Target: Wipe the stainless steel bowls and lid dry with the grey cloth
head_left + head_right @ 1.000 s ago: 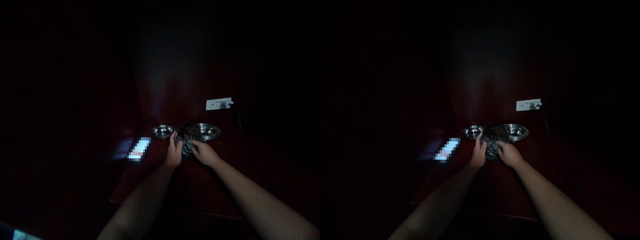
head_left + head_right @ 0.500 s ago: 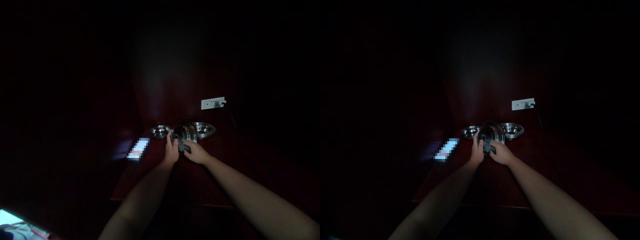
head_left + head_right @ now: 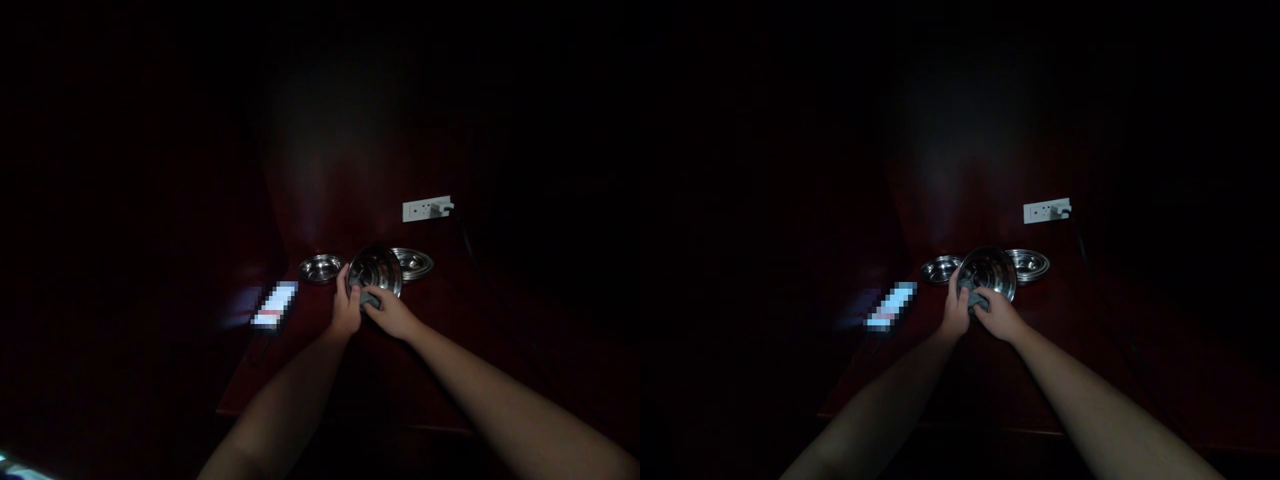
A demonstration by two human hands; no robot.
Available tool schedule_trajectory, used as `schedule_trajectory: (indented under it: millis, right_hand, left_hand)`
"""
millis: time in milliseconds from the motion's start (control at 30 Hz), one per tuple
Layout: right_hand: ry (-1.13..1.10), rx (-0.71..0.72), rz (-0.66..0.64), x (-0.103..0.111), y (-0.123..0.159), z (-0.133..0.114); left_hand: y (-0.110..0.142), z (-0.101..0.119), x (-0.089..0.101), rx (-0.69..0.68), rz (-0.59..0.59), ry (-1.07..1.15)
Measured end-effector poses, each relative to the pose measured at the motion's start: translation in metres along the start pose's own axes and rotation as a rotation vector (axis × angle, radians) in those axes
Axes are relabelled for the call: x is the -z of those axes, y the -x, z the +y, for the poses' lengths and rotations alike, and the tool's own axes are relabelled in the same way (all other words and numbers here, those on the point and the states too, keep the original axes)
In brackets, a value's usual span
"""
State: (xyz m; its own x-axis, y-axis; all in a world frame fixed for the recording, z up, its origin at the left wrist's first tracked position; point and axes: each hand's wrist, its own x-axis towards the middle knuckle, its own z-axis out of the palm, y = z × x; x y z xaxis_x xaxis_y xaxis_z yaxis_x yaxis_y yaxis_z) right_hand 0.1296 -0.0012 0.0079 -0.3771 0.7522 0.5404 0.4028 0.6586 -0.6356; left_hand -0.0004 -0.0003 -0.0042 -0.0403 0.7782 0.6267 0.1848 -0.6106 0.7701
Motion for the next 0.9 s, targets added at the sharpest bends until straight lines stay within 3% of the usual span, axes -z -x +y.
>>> schedule_trajectory:
  millis: [333, 500, 633, 733, 800, 900]
  right_hand:
    - [-0.747, -0.281, 0.16, 0.006, -0.005, -0.003]
    - [-0.849, -0.328, 0.36, 0.017, -0.008, -0.012]
    - [-0.712, -0.291, 0.547, 0.027, -0.013, -0.011]
    - [-0.409, -0.218, 0.659, 0.034, -0.013, -0.004]
    - [-0.116, -0.141, 0.628, 0.037, -0.011, -0.001]
    - [0.246, -0.067, 0.478, 0.037, -0.007, 0.001]
  left_hand:
    - [0.001, 0.007, -0.004, -0.014, -0.201, 0.112]
    - [0.004, 0.011, -0.006, -0.008, -0.254, 0.151]
    - [0.006, 0.013, -0.006, 0.0, -0.232, 0.183]
    - [0.006, 0.015, -0.004, 0.018, -0.209, 0.194]
    - [0.007, 0.017, -0.003, 0.03, -0.206, 0.201]
    - [0.007, 0.018, -0.003, 0.035, -0.195, 0.199]
